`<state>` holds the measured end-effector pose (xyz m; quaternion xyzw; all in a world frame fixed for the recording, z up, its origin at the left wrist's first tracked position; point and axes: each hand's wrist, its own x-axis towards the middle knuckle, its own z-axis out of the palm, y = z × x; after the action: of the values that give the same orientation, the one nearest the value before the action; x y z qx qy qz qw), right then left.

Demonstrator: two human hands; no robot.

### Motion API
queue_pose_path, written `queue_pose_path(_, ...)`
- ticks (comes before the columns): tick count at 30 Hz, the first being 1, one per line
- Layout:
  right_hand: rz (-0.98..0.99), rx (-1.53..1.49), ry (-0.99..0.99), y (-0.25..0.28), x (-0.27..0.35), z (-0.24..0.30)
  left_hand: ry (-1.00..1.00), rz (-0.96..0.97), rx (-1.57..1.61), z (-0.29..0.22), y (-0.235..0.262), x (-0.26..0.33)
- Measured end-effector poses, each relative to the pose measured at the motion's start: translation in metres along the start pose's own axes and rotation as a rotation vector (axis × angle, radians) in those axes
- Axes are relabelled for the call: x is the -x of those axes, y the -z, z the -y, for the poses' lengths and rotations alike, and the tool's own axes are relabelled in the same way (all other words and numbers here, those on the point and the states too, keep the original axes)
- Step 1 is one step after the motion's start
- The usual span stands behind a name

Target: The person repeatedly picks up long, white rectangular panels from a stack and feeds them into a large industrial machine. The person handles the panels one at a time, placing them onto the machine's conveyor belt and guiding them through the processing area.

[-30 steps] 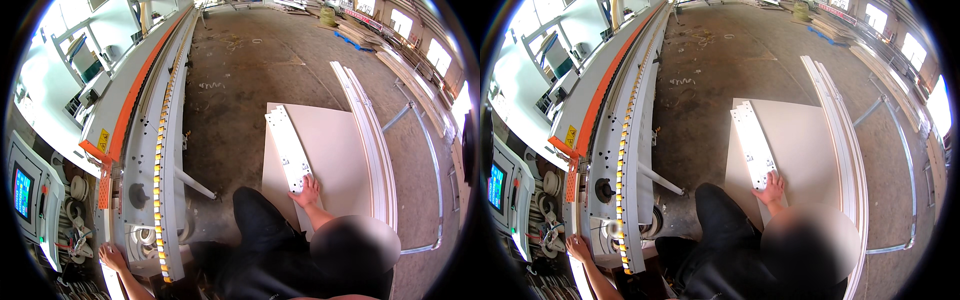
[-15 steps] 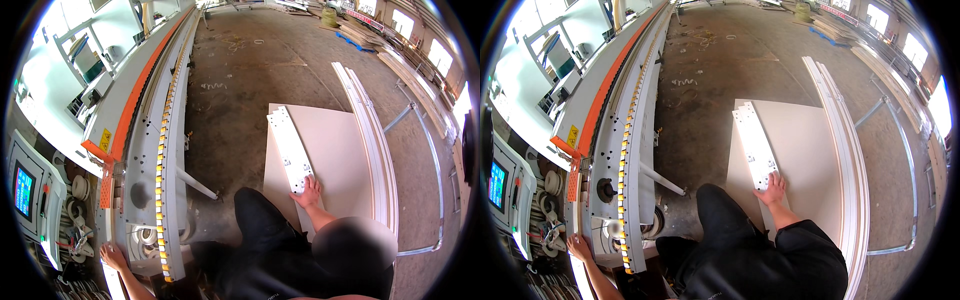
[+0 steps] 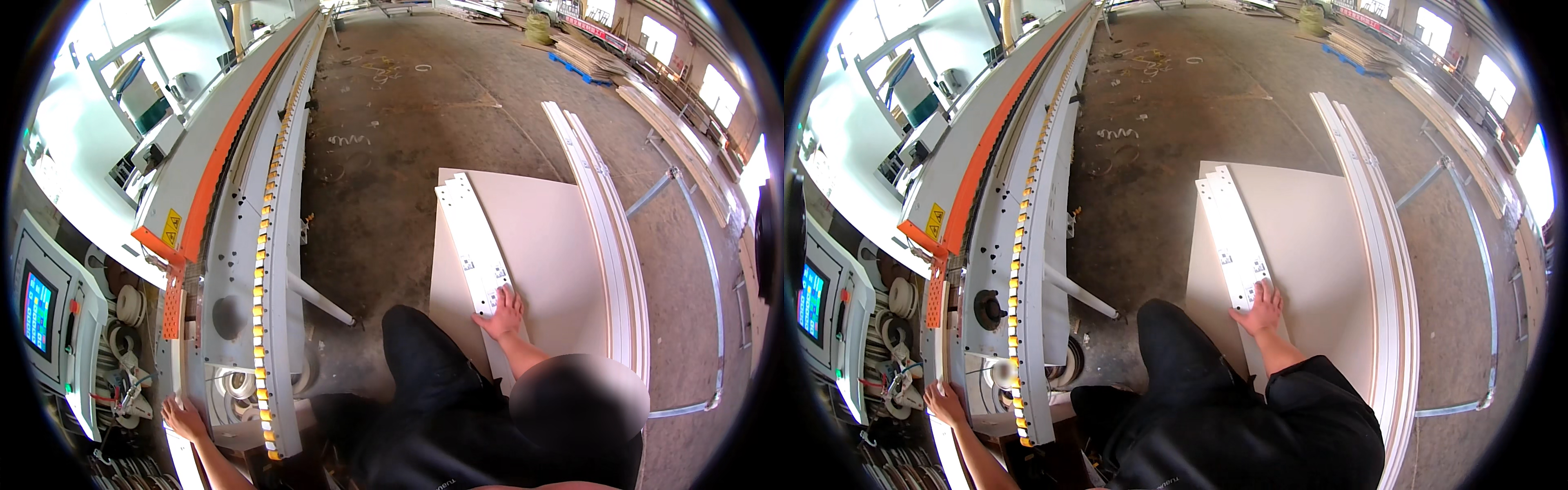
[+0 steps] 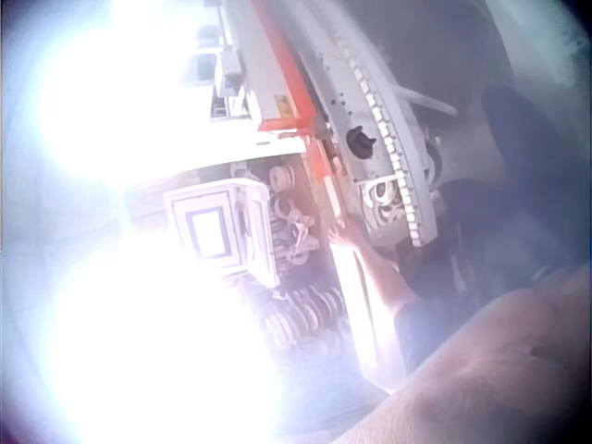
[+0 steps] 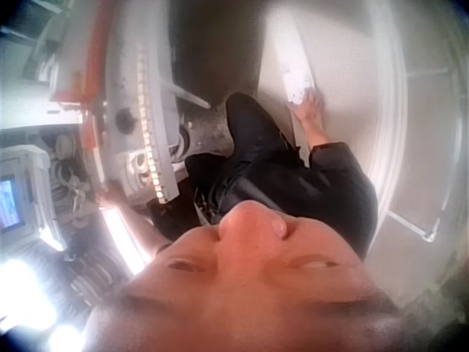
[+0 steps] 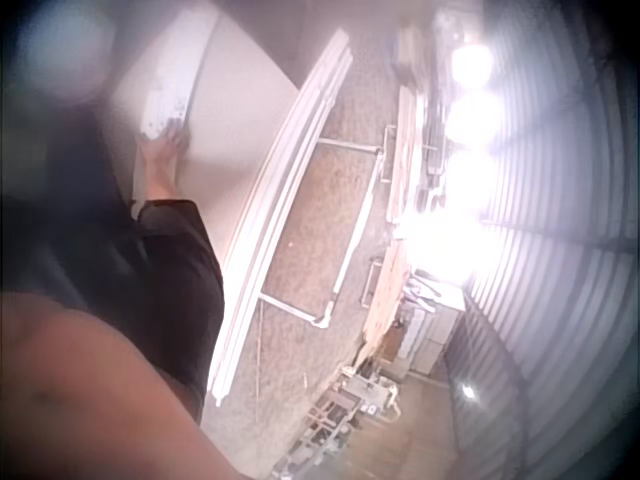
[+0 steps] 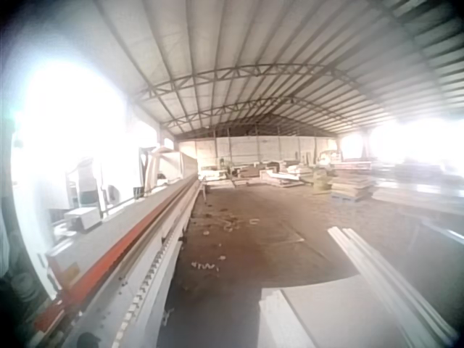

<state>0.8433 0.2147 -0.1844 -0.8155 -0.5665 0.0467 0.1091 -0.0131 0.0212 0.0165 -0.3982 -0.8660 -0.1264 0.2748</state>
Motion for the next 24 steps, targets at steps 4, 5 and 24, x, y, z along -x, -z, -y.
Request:
queue_pose_path(4,-0.012,-0.001,0.010,0.0001,0.0001,0.0011,0.003,0.065,-0.024,0.0095,-0.0029,-0.0001)
queue_pose_path(5,-0.022,0.001,0.014,-0.0002,0.0002,0.0008,0.006,0.049,-0.030,0.0087,-0.0039,-0.0012)
queue_pose_path(24,0.016,0.002,-0.012,-0.0007,0.0011,0.0005,0.001,0.031,-0.009,0.0000,0.0047,0.0001)
